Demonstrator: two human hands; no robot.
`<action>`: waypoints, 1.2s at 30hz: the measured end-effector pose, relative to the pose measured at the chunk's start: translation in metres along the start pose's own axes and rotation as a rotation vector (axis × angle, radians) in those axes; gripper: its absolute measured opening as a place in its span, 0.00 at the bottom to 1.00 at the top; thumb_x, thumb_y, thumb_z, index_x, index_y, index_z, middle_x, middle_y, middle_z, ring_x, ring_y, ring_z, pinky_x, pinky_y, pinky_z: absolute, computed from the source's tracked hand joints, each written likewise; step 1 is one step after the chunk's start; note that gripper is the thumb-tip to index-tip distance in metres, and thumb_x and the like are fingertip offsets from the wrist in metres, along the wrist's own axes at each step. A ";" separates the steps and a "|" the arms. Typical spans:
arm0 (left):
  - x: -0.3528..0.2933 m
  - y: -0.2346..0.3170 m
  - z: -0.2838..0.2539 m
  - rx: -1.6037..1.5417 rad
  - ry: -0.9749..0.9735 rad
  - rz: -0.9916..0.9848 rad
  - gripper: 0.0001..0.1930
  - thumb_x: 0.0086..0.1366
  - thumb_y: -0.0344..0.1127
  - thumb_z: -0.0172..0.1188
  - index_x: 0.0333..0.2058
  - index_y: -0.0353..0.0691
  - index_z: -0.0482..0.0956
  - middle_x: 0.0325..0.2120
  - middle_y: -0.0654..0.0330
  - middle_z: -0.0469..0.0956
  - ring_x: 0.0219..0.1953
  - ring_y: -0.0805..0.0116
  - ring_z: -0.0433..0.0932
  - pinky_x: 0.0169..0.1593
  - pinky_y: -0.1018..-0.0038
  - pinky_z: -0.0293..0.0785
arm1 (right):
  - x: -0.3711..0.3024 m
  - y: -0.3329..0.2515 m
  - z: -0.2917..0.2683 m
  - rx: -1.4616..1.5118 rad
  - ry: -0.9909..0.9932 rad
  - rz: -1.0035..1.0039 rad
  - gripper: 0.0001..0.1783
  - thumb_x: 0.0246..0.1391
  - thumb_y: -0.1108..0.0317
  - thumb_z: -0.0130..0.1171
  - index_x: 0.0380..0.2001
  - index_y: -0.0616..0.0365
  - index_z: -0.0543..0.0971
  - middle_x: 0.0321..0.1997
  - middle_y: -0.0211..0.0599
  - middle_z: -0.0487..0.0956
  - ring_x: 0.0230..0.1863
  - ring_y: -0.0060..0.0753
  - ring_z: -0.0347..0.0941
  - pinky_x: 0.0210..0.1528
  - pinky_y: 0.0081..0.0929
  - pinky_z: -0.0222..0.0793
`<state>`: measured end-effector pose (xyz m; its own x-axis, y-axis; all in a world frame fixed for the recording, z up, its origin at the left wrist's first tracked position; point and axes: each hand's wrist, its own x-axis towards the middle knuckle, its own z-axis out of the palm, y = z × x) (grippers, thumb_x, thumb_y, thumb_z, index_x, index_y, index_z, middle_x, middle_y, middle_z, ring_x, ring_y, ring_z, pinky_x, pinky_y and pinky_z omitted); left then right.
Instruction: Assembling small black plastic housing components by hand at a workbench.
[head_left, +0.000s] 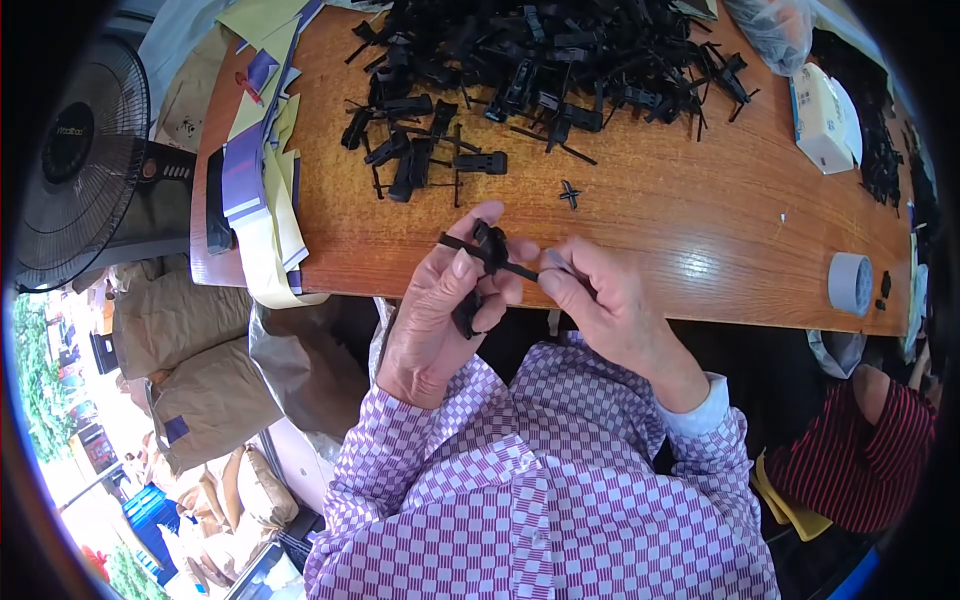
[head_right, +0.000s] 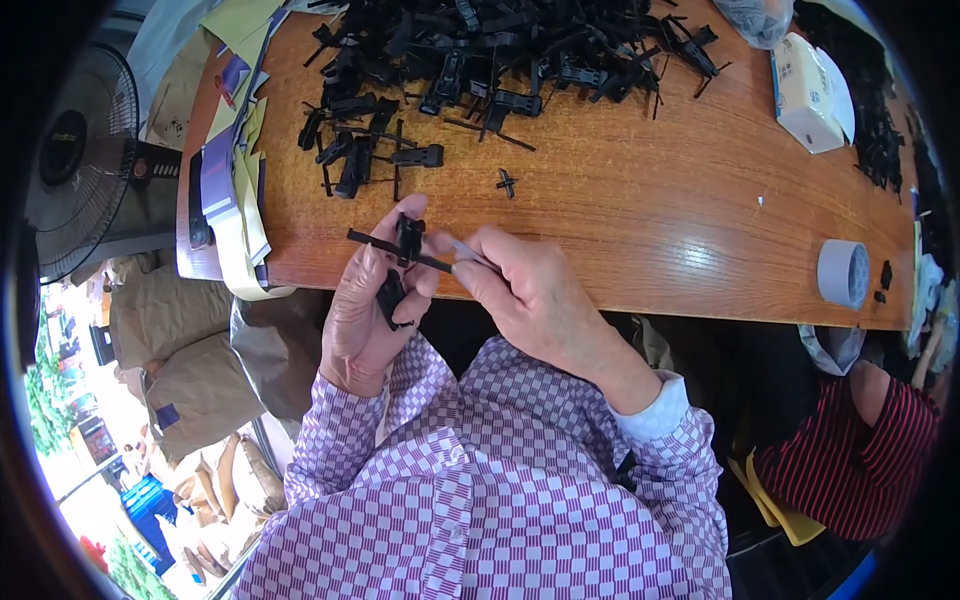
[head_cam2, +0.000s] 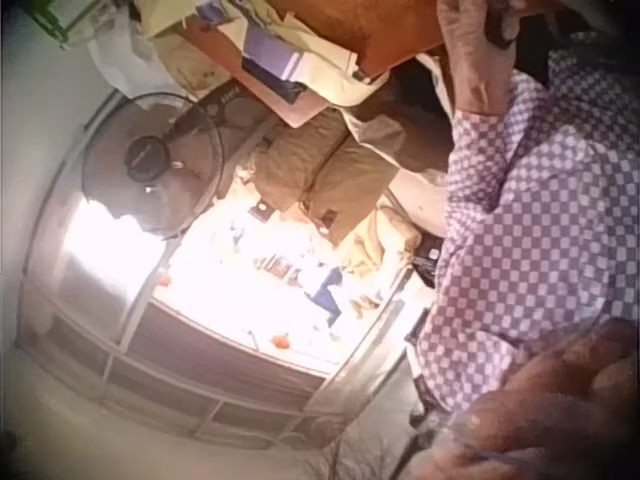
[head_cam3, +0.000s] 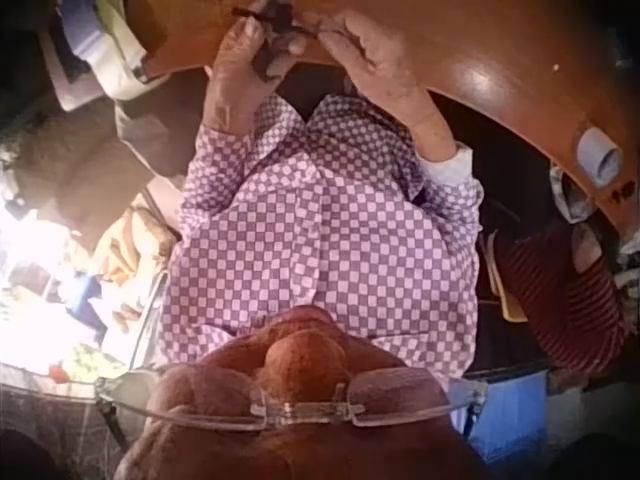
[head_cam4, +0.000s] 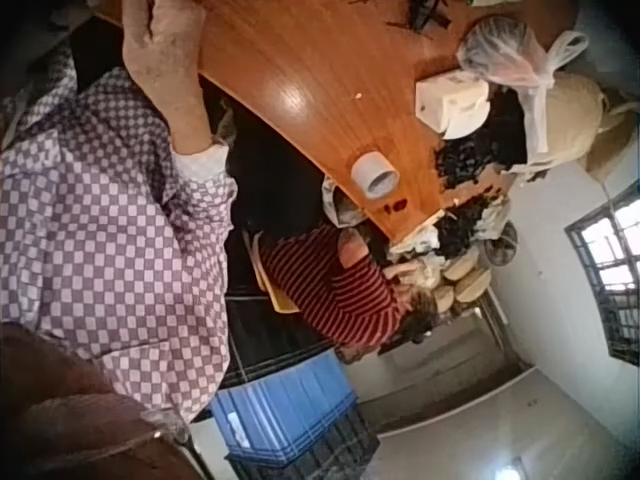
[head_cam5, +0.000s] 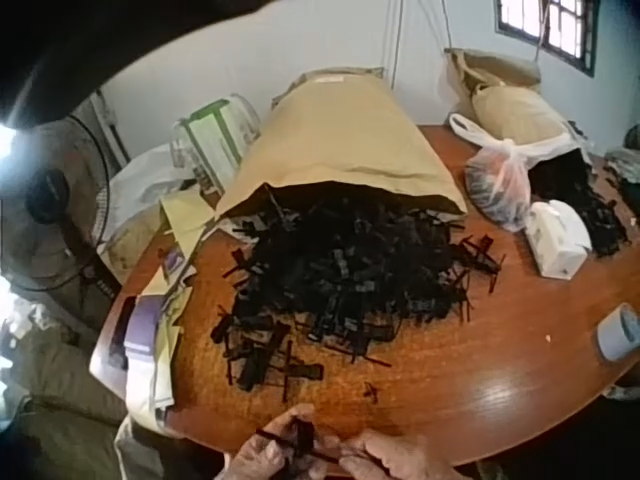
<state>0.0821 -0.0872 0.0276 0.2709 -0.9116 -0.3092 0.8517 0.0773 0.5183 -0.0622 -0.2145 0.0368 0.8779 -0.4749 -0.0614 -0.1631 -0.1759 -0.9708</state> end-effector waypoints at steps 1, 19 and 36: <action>0.000 -0.002 0.002 0.058 0.026 0.008 0.32 0.63 0.41 0.58 0.61 0.36 0.55 0.44 0.46 0.72 0.32 0.72 0.75 0.21 0.88 0.63 | -0.003 0.002 0.002 -0.005 -0.002 0.004 0.08 0.56 0.71 0.54 0.27 0.64 0.71 0.17 0.37 0.70 0.18 0.22 0.66 0.20 0.26 0.59; -0.024 -0.001 0.012 0.469 0.152 0.097 0.21 0.67 0.33 0.51 0.57 0.39 0.60 0.35 0.57 0.75 0.29 0.78 0.73 0.28 0.88 0.65 | -0.016 -0.004 0.030 -0.037 0.163 0.074 0.09 0.60 0.67 0.52 0.38 0.63 0.71 0.22 0.31 0.70 0.21 0.21 0.65 0.24 0.20 0.60; -0.024 -0.011 0.008 1.305 0.093 0.429 0.15 0.61 0.20 0.53 0.45 0.37 0.63 0.28 0.57 0.70 0.24 0.71 0.71 0.28 0.76 0.68 | -0.005 -0.018 0.038 -0.014 -0.031 0.085 0.06 0.61 0.71 0.48 0.35 0.63 0.70 0.21 0.50 0.70 0.21 0.48 0.71 0.22 0.33 0.63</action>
<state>0.0622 -0.0691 0.0357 0.4757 -0.8788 0.0389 -0.3267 -0.1355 0.9354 -0.0466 -0.1765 0.0463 0.8741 -0.4619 -0.1504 -0.2432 -0.1481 -0.9586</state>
